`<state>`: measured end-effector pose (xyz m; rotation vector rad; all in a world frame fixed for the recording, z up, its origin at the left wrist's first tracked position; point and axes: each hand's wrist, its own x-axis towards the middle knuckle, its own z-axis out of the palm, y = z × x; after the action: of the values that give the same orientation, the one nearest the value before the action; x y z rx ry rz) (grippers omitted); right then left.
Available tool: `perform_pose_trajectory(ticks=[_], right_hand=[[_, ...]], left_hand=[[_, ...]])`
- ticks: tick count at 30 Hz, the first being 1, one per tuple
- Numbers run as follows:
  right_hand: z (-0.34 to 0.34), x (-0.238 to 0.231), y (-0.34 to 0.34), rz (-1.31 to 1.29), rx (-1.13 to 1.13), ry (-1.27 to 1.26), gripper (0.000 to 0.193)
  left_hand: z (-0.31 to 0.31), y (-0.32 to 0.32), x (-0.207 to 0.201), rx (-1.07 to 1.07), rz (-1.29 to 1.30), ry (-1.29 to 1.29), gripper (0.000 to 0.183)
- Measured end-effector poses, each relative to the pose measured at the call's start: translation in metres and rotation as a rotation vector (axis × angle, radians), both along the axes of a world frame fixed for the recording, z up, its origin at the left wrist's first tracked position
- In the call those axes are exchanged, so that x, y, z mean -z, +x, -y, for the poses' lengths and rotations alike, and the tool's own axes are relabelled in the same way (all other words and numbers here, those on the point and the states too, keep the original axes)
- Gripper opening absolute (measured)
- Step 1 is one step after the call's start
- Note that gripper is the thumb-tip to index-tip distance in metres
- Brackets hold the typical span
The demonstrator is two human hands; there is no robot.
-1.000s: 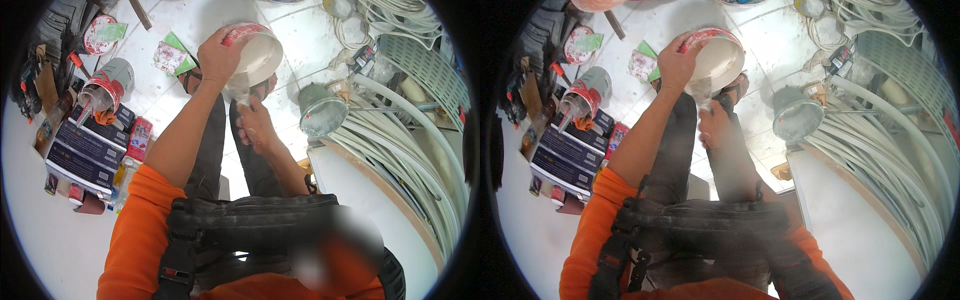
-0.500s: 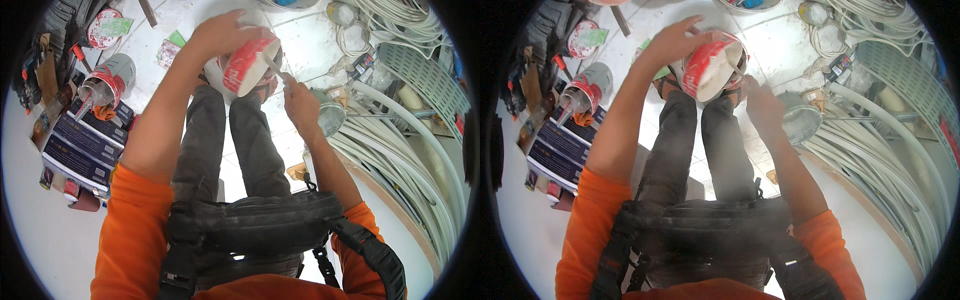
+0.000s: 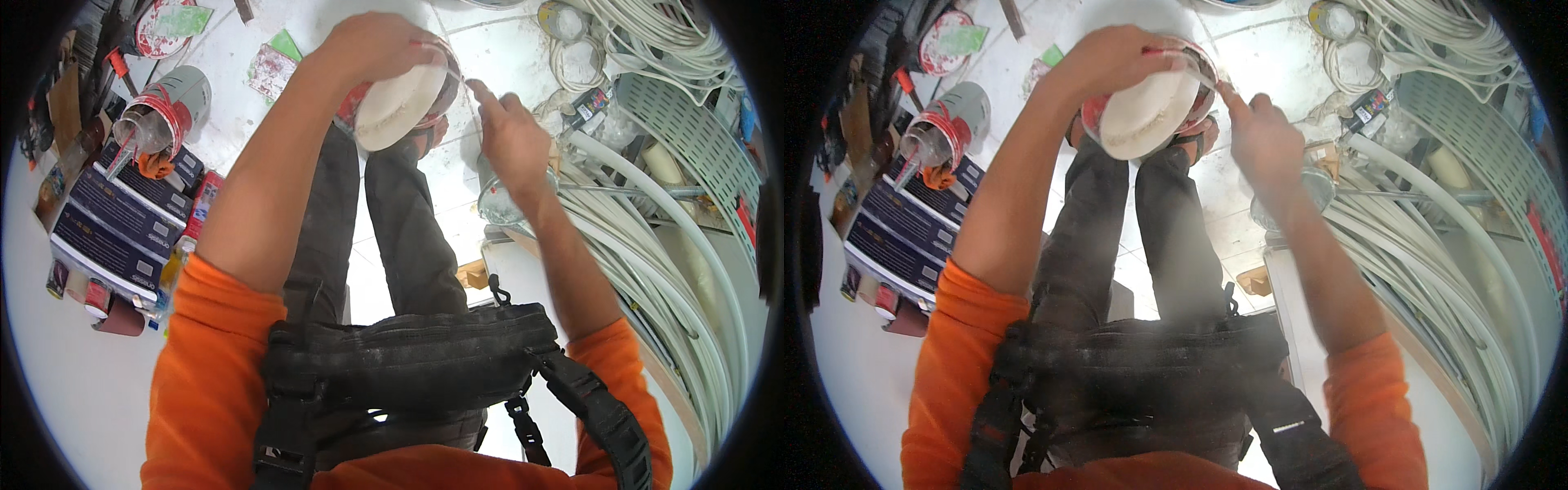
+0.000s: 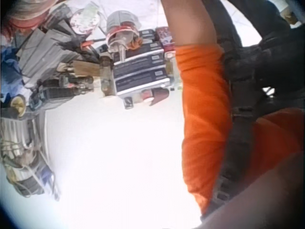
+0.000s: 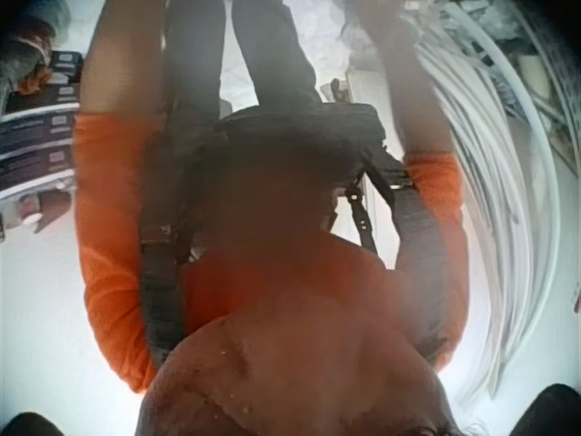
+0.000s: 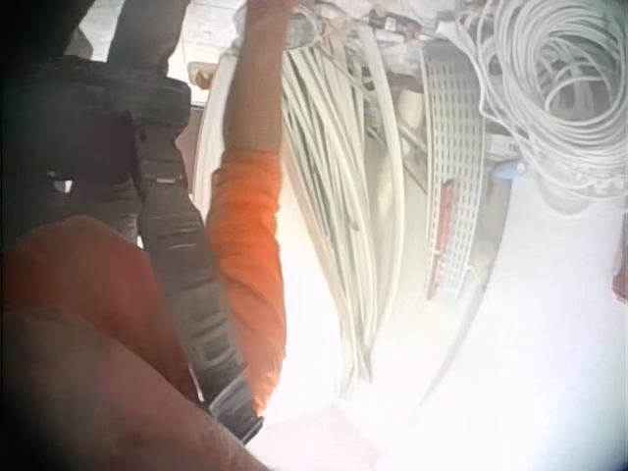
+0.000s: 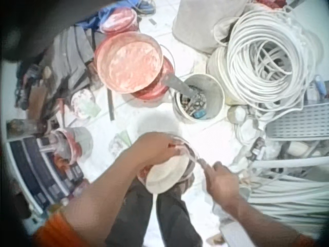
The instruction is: The person scoops white powder from a bag into a bucket, then uses a trowel to mix the contents. They transfer some mixture between buckets and continue stirring.
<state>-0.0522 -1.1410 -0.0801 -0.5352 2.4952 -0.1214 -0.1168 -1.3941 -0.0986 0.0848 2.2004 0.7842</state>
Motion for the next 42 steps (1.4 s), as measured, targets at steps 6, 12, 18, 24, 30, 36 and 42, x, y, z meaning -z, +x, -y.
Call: perform_pose_trajectory(ticks=[6,12,18,24,30,36,42], right_hand=[[-0.016,0.015,-0.026,0.038,-0.093,-0.038,0.046],[-0.002,0.039,0.08,0.437,0.495,-0.13,0.04],[-0.012,0.026,0.043,0.125,0.369,-0.206,0.041],[-0.005,0.053,0.109,0.217,0.648,-0.395,0.045],[0.064,-0.032,0.081,1.375,1.718,-0.478,0.022],[0.059,-0.039,0.061,1.357,1.475,-0.626,0.03],[0.018,-0.004,0.034,0.113,0.279,0.067,0.049]], left_hand=[[-0.029,-0.004,0.018,0.069,-0.065,-0.041,0.033],[-0.026,0.03,0.035,-0.197,-0.152,0.09,0.031],[-0.02,0.025,0.032,-0.027,-0.107,0.092,0.033],[-0.029,0.039,0.034,-0.387,-0.228,0.195,0.033],[-0.03,0.052,0.029,-0.529,-0.23,0.076,0.042],[-0.02,0.052,0.026,-0.497,-0.174,0.112,0.045],[-0.02,0.041,0.021,-0.44,0.015,0.095,0.04]])
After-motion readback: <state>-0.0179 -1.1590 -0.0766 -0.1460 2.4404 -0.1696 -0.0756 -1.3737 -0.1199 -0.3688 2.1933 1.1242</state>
